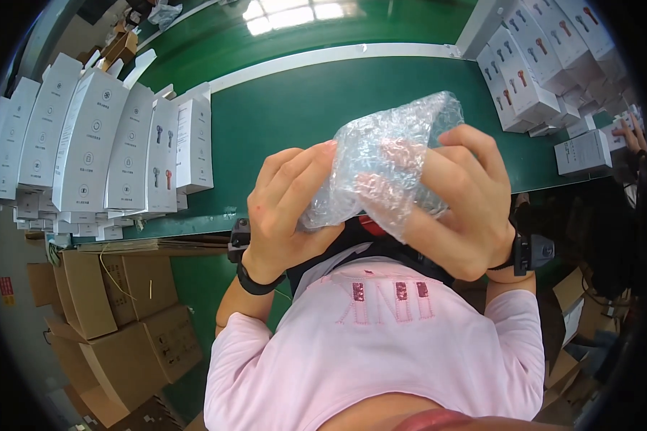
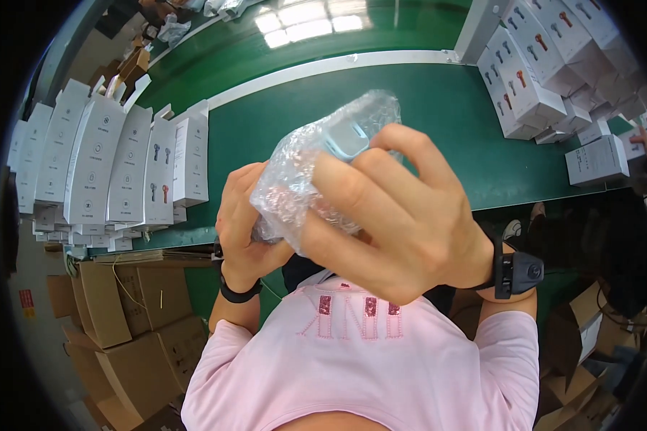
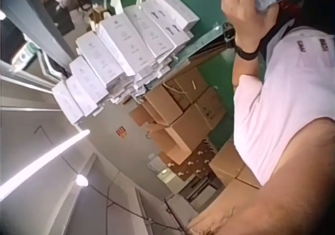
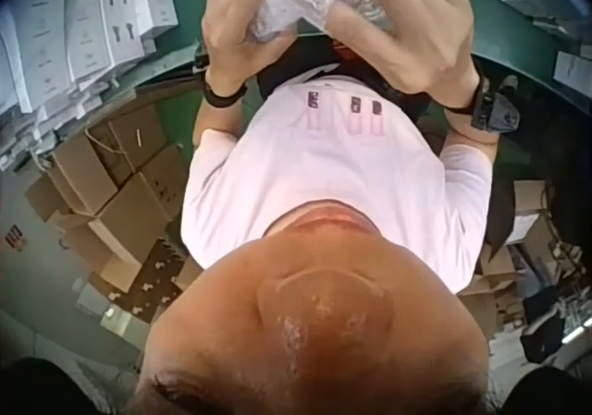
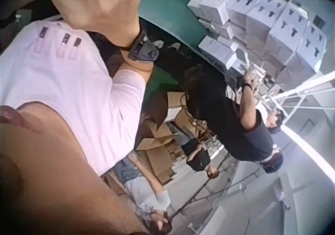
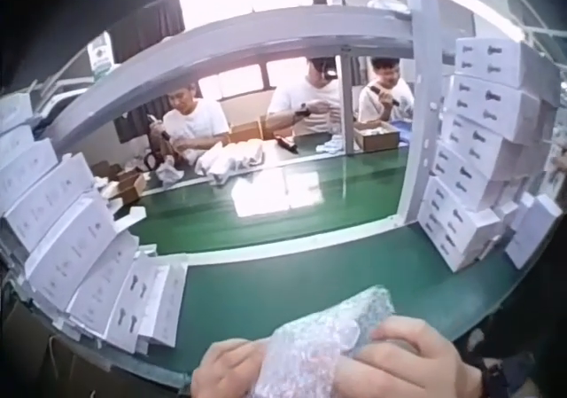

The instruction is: Packaging small electronic products into white boxes and bubble wrap pouches at a factory workbench.

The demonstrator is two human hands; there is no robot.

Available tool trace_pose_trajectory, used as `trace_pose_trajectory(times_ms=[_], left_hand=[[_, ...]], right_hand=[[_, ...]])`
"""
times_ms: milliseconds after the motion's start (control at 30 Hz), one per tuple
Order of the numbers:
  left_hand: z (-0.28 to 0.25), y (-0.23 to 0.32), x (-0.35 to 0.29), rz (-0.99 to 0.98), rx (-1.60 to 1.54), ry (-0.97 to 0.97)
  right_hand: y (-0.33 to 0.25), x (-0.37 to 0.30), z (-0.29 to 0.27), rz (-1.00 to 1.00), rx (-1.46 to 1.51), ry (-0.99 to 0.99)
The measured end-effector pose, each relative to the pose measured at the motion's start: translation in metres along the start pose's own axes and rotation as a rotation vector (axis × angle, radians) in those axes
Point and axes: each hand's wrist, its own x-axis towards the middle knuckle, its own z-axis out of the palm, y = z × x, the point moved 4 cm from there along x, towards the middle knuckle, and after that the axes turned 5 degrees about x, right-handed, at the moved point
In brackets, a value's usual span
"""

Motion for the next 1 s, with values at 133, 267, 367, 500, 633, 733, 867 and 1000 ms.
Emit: trace_pose_trajectory(times_ms=[133,267,367,500,633,733,867,1000], left_hand=[[-0.004,-0.002,-0.004,0.006,0.059,0.035],[-0.001,-0.005,-0.002,-0.023,0.024,0.028],[0.003,-0.007,0.0,-0.061,-0.034,0.046],[-0.015,-0.006,-0.014,-0.256,-0.093,0.009],[0.002,-0.011,-0.018,-0.605,-0.755,-0.143],[0.039,0.005,-0.022,-0.625,-1.064,-0.322],[-0.038,0.009,0.006,-0.233,-0.209,-0.242],[-0.18,0.003,0.065,-0.092,0.905,0.092]], right_hand=[[-0.007,0.006,0.012,-0.003,-0.038,0.036],[-0.011,0.003,0.018,-0.035,-0.081,0.109],[-0.009,0.007,0.019,-0.005,-0.054,0.11],[0.02,0.008,0.019,0.139,-0.144,0.155],[0.101,-0.024,0.061,0.592,1.428,0.592],[0.066,-0.013,0.089,0.466,2.209,0.199],[0.09,-0.058,0.105,1.039,2.058,0.446],[0.141,-0.121,0.123,1.231,1.726,0.643]])
